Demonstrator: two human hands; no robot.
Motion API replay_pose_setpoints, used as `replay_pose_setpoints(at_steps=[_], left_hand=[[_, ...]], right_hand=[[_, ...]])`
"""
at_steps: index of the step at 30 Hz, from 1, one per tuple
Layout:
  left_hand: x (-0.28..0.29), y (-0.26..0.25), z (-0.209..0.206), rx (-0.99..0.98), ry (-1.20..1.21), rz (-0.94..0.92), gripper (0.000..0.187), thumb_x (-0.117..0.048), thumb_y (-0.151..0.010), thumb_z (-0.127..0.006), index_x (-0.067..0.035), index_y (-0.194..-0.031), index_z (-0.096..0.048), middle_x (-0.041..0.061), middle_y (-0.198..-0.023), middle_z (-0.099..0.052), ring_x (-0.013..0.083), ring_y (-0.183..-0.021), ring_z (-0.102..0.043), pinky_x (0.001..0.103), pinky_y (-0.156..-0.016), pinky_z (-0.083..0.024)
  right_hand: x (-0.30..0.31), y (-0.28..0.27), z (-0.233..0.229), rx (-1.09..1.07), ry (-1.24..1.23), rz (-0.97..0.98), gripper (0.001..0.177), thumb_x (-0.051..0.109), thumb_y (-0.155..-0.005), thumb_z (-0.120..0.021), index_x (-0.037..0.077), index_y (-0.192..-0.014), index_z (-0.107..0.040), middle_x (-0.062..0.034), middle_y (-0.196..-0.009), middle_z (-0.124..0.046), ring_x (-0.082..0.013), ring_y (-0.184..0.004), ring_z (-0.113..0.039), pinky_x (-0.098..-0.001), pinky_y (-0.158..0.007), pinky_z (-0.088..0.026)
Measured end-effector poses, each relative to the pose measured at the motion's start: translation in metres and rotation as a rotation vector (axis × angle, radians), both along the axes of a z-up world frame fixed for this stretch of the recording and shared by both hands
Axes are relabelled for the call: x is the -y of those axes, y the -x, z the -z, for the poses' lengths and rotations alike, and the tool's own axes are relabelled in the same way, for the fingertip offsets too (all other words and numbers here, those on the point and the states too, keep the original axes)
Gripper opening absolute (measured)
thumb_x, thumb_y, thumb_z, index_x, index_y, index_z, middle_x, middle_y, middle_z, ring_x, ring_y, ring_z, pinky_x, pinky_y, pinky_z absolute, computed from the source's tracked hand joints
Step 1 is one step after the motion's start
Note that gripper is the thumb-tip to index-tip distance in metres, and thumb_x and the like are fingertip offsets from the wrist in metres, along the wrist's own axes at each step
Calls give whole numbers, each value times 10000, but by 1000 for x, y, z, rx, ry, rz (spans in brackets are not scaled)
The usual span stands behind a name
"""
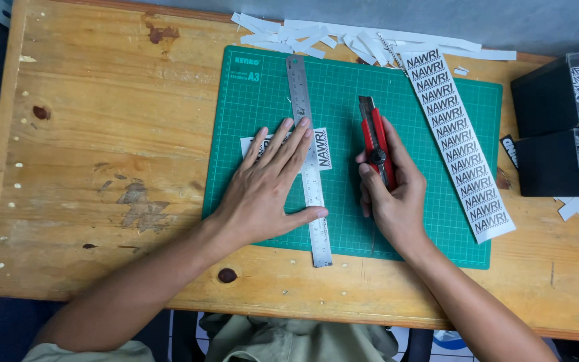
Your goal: The person uses a metal ruler and a red utility knife to cut a sheet of white paper printed with the word 'NAWRI' into smaller rectangular pieces on a green cutting mat. They repeatedly align the ruler, slice the paper, and move the cut pieces aside.
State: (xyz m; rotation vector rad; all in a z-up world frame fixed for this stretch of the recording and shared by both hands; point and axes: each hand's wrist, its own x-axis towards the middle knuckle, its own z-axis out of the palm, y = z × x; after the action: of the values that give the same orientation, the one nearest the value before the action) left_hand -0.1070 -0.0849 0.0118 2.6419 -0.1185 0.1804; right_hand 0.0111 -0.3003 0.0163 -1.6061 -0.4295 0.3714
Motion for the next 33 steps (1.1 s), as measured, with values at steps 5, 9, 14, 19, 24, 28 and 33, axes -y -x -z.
replay_pose_setpoints(at_steps=[5, 9, 14, 19, 24, 28, 33], left_hand=[[-1, 0, 1, -2, 4, 2, 1216, -778, -1000, -715, 33, -1801, -292, 230, -1907, -238, 411, -1771, -217, 620, -1418, -117], [-2, 0, 3, 6, 6, 10, 1212, -782, -1005, -709, 34, -1801, -298, 230, -1907, -233, 416, -1770, -216, 618, -1418, -125], [-2, 0, 3, 14, -2, 9, 1212, -779, -1007, -719, 33, -1802, -297, 232, -1907, -228, 423, -1769, -222, 627, -1417, -135], [-2, 0, 3, 21, -3, 8, 1214, -795, -1011, -704, 27, -1806, -294, 223, -1912, -219, 414, -1773, -214, 618, -1421, -125], [-2, 0, 0, -4, 30, 13, 1204, -804, -1007, -681, 52, -1779, -335, 248, -1904, -218, 413, -1774, -193, 615, -1421, -94], [-1, -1, -1, 9, 40, 14, 1162, -779, -1004, -705, 71, -1732, -392, 278, -1880, -268, 436, -1758, -237, 636, -1412, -117], [0, -1, 0, 190, 22, 37, 1031, -686, -943, -868, 156, -1494, -640, 350, -1740, -488, 459, -1677, -415, 573, -1394, -279]], right_hand=[[0, -1, 1, 8, 1, -3, 757, -150, -1050, -622, 65, -1751, -432, -225, -1085, -724, -207, -547, -611, -328, -342, -531], [2, -1, 3, 5, -1, -11, 767, -144, -1052, -626, 71, -1759, -420, -224, -1103, -724, -211, -555, -621, -329, -346, -528], [2, -2, 5, 7, -6, -17, 767, -140, -1055, -625, 71, -1761, -416, -219, -1104, -721, -207, -557, -621, -326, -347, -530], [1, -1, 3, 24, -3, -10, 751, -157, -1051, -623, 64, -1746, -442, -239, -1081, -725, -217, -549, -616, -344, -343, -539], [0, -1, 2, 22, -5, -12, 761, -166, -1045, -621, 62, -1748, -438, -231, -1073, -716, -214, -540, -615, -338, -339, -534], [0, 0, 1, 26, -5, -2, 754, -171, -1042, -620, 54, -1741, -447, -239, -1060, -718, -213, -529, -606, -343, -333, -536], [0, -1, 2, 28, 1, -14, 755, -156, -1048, -625, 46, -1749, -429, -237, -1082, -714, -206, -545, -621, -326, -346, -530]])
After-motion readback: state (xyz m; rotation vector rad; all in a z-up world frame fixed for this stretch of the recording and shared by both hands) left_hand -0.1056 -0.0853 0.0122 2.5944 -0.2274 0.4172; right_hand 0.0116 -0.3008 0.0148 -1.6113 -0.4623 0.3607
